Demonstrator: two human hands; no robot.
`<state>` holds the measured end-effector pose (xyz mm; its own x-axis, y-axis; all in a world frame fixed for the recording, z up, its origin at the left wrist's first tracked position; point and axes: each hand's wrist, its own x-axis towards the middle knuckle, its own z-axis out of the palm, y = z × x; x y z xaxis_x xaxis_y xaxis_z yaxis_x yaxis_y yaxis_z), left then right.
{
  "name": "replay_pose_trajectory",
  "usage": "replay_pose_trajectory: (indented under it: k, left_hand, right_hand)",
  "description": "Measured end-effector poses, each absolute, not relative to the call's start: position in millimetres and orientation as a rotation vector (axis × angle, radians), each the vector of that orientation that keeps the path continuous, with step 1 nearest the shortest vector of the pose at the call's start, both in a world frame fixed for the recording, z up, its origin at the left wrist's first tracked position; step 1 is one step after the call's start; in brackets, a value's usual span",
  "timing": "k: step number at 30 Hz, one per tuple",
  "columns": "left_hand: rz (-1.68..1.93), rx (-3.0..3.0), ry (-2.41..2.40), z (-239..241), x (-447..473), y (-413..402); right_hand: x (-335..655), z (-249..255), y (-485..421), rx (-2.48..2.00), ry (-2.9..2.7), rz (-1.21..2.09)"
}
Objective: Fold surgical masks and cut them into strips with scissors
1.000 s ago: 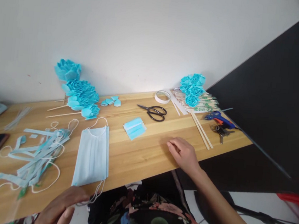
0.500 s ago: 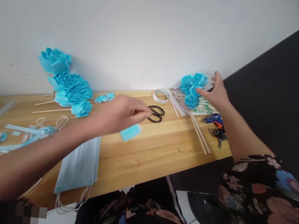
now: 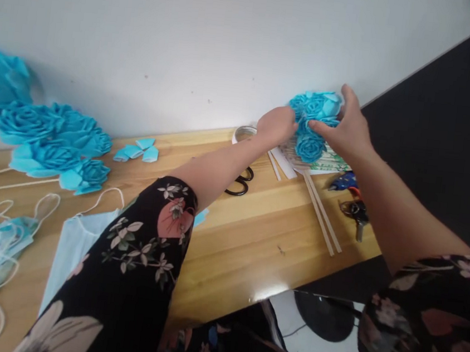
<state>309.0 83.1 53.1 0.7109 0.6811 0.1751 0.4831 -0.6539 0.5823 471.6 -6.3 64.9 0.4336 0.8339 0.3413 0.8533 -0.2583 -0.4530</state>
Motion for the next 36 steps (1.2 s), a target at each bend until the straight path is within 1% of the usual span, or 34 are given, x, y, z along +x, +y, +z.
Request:
replay_pose_trajectory:
  k: [4, 8, 17, 27, 36]
  left_hand:
    - [0.516, 2.331, 0.967, 45.7, 335.0, 87.9]
    - [0.528, 2.256, 0.976, 42.1, 342.6, 91.8]
    - [0.537, 2.229, 0.963, 47.6, 339.4, 98.9]
    - [0.572, 2.329, 0.988, 36.3, 332.5, 106.8]
    - [0.593, 2.302, 1.018, 30.4, 325.4, 113.9]
  right_hand:
    - [475.4, 63.0, -9.2, -2.061, -1.410, -0.055]
    - [478.9, 60.7, -8.7, -1.979, -1.426, -0.087]
    - [472.2, 66.3, -8.7, -1.953, -1.391, -0.138]
    - [479.9, 63.8, -12.3, -1.842, -1.349, -0.202]
    - [471.2, 60.7, -15.0, -1.904, -1.340, -0.220]
